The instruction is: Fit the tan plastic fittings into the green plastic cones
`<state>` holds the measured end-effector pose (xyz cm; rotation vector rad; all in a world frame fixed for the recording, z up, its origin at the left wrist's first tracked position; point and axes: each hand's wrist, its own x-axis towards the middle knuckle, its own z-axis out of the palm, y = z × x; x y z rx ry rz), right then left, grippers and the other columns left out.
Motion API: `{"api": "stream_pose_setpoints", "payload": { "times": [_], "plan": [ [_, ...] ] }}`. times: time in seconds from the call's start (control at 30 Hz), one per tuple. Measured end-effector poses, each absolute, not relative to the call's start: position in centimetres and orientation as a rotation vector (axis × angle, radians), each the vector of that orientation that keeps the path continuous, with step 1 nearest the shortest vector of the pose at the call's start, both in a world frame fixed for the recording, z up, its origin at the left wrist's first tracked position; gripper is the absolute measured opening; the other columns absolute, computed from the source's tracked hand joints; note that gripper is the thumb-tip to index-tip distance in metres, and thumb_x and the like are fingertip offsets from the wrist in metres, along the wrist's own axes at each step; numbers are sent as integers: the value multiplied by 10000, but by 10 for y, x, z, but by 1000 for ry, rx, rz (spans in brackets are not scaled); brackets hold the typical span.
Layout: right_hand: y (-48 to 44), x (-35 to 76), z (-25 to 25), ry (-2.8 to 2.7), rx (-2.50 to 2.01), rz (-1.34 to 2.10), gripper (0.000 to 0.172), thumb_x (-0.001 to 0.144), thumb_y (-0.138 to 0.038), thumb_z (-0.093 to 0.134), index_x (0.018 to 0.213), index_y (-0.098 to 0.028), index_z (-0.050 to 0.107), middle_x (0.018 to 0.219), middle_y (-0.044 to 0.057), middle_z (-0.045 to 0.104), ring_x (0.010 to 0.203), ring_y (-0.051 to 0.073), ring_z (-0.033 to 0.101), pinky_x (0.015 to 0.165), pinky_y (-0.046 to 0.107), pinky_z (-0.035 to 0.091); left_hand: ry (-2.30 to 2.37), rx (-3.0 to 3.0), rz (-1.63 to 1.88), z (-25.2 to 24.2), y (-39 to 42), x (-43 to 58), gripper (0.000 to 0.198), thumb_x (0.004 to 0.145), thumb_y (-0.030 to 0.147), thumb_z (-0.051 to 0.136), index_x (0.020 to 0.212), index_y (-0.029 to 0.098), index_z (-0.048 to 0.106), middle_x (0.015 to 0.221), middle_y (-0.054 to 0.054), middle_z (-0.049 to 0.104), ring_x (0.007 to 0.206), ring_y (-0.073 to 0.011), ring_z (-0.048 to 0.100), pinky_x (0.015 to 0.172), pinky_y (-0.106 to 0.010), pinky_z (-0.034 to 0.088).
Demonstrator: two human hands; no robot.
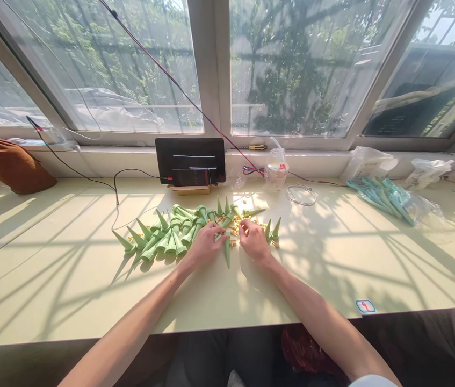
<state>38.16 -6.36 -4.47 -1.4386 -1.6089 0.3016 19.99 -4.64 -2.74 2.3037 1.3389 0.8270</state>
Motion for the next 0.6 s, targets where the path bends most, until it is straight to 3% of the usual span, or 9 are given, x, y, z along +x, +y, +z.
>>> {"api": "stream_pose_setpoints", "payload": {
  "times": [0.27, 0.47, 0.6],
  "plan": [
    [-60, 385, -49, -1700, -1427, 245, 222, 894, -198, 496, 970, -168, 703, 951, 73, 705, 638, 153, 604, 700, 285, 482, 1392, 2420, 762, -24, -38, 191, 211, 949, 265, 534, 973, 218, 739, 939, -47, 579, 772, -164, 617, 704, -264, 470],
    [-59, 388, -53, -1762, -1415, 248, 240, 911, -186, 505, 990, -179, 732, 919, 65, 647, 626, 140, 573, 664, 271, 473, 1441, 2533, 596, -14, -37, 188, 202, 952, 275, 546, 945, 224, 742, 956, -52, 576, 657, -136, 585, 570, -243, 396],
    [-58, 388, -55, -1805, -1392, 243, 240, 919, -178, 515, 1011, -188, 737, 907, 57, 623, 603, 130, 546, 673, 282, 476, 1436, 2556, 636, -13, -38, 188, 204, 955, 273, 540, 1030, 227, 724, 955, -57, 585, 660, -145, 589, 556, -243, 387]
  ]
}}
